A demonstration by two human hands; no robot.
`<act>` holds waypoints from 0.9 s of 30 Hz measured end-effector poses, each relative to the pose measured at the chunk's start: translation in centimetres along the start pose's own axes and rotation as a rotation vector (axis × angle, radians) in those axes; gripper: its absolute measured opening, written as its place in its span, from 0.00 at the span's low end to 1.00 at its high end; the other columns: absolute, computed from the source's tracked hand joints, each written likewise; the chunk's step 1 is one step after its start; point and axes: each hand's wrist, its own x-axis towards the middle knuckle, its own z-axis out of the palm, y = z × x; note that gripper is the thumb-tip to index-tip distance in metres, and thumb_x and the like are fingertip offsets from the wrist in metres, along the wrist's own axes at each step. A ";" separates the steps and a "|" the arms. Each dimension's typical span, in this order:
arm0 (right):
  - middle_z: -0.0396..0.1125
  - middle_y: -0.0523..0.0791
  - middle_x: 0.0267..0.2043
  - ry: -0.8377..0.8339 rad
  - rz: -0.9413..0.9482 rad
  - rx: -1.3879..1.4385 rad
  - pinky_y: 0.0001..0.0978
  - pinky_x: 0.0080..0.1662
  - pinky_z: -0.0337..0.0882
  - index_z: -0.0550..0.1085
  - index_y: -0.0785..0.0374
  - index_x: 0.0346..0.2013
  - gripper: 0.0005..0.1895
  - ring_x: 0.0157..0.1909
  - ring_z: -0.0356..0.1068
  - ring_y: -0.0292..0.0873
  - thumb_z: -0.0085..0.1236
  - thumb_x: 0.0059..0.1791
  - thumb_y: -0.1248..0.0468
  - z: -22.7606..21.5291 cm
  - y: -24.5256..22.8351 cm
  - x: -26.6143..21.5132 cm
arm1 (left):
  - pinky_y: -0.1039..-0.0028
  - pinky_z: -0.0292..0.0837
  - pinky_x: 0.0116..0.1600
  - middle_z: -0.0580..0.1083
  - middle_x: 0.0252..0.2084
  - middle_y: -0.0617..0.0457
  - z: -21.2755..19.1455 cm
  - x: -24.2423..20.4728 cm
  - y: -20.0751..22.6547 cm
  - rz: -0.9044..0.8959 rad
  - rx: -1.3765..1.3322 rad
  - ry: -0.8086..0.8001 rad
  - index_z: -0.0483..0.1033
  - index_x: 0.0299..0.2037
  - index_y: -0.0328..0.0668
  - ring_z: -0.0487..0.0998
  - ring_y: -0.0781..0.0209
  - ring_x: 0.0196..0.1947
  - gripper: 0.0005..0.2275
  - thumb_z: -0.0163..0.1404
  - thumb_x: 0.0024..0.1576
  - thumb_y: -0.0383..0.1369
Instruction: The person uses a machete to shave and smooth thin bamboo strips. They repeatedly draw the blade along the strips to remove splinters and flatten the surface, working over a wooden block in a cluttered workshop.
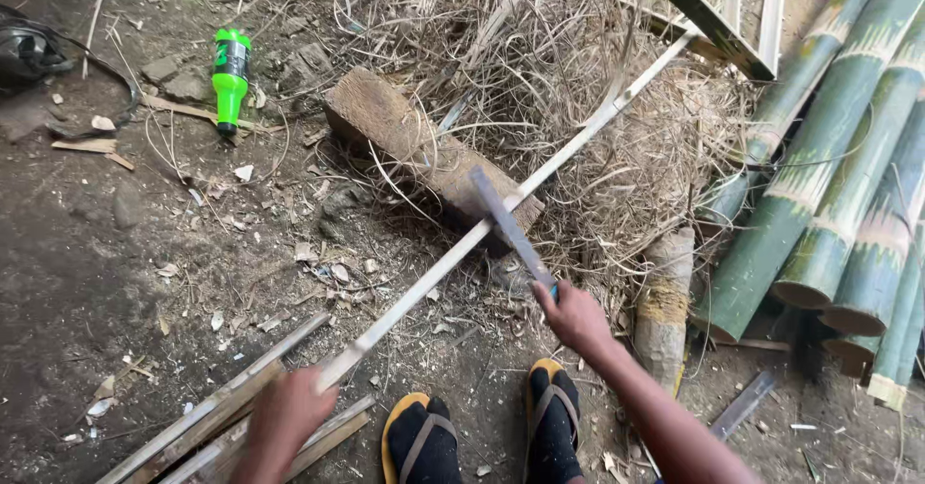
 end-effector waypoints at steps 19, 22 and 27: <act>0.70 0.48 0.22 -0.059 -0.001 -0.054 0.43 0.25 0.75 0.73 0.63 0.49 0.38 0.19 0.67 0.44 0.28 0.55 0.34 -3.0 0.8 0.4 | 0.75 0.67 0.20 0.77 0.27 0.54 -1.1 6.2 15.4 0.040 -0.052 0.083 0.78 0.50 0.45 0.73 0.66 0.17 0.11 0.53 0.60 0.36; 0.67 0.45 0.17 -0.109 -0.247 -0.185 0.37 0.22 0.67 0.72 0.63 0.52 0.39 0.15 0.63 0.39 0.30 0.54 0.33 0.8 -1.1 -0.1 | 0.75 0.60 0.19 0.76 0.24 0.52 -1.1 5.7 15.5 0.087 0.146 0.201 0.81 0.43 0.42 0.69 0.66 0.17 0.10 0.53 0.61 0.39; 0.63 0.40 0.17 -0.196 -0.168 -0.236 0.34 0.19 0.68 0.69 0.58 0.58 0.41 0.16 0.60 0.36 0.28 0.51 0.29 -0.2 -1.2 0.1 | 0.71 0.66 0.16 0.75 0.23 0.49 -1.6 4.8 15.9 0.019 0.122 0.190 0.78 0.47 0.39 0.71 0.64 0.15 0.09 0.48 0.62 0.32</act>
